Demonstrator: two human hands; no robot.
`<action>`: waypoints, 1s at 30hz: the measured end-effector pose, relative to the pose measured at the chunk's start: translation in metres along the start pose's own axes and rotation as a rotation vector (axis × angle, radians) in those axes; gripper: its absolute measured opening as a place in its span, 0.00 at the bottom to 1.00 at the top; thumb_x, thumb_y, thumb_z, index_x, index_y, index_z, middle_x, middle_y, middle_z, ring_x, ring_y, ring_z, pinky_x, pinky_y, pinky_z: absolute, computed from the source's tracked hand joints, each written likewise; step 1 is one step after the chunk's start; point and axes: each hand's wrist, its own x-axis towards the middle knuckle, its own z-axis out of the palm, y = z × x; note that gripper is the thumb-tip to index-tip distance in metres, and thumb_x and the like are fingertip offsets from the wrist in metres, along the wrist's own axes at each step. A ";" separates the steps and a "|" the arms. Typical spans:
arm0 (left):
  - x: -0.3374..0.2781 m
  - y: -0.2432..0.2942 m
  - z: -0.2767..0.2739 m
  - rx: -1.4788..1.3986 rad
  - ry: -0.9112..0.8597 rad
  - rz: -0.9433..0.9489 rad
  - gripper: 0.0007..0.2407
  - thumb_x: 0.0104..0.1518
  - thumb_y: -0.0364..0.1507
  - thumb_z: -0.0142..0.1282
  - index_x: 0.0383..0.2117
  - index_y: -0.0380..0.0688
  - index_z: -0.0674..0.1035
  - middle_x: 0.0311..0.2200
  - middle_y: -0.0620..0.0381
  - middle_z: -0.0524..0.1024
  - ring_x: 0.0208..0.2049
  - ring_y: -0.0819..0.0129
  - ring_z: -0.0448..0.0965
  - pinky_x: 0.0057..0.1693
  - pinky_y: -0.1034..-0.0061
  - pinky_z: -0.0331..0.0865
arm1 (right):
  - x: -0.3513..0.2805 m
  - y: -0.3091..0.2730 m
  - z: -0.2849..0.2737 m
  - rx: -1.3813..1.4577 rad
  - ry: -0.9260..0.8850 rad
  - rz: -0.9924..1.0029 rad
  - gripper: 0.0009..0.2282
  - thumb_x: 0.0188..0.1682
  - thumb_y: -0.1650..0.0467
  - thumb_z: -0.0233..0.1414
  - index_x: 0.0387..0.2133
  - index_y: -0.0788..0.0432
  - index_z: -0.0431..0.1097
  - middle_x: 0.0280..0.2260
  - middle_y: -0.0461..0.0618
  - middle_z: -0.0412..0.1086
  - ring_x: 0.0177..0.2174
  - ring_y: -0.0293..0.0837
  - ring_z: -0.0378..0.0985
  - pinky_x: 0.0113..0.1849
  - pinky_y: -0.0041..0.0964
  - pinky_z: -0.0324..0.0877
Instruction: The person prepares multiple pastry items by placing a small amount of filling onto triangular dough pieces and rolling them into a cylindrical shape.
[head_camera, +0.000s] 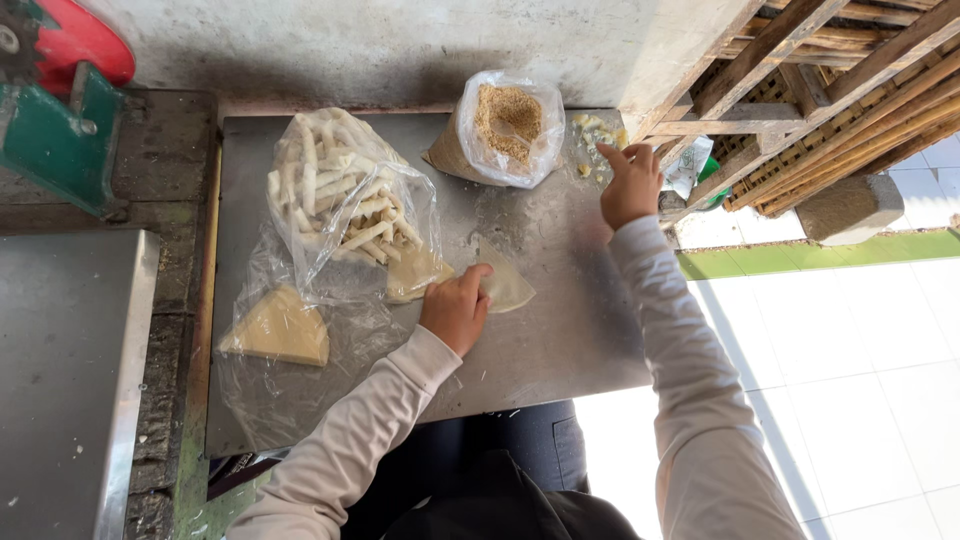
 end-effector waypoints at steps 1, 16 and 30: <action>-0.001 -0.002 -0.001 -0.073 -0.012 0.012 0.17 0.52 0.22 0.61 0.48 0.44 0.73 0.26 0.56 0.80 0.30 0.58 0.82 0.41 0.64 0.72 | 0.013 0.008 0.005 -0.056 -0.054 0.031 0.24 0.48 0.81 0.50 0.53 0.42 0.76 0.46 0.53 0.65 0.46 0.51 0.66 0.53 0.50 0.61; 0.007 0.004 -0.015 -0.361 -0.035 -0.027 0.27 0.52 0.21 0.65 0.58 0.37 0.66 0.50 0.44 0.74 0.42 0.59 0.80 0.45 0.70 0.75 | 0.071 0.033 0.045 -0.236 -0.212 0.038 0.23 0.46 0.80 0.55 0.46 0.35 0.80 0.51 0.48 0.61 0.55 0.51 0.58 0.58 0.50 0.51; 0.009 -0.003 0.011 -0.777 -0.113 -0.146 0.20 0.58 0.18 0.58 0.57 0.41 0.70 0.46 0.52 0.79 0.43 0.72 0.81 0.49 0.76 0.76 | -0.011 0.017 -0.002 0.818 -0.234 0.193 0.10 0.53 0.79 0.51 0.45 0.56 0.72 0.45 0.49 0.70 0.42 0.42 0.71 0.45 0.33 0.73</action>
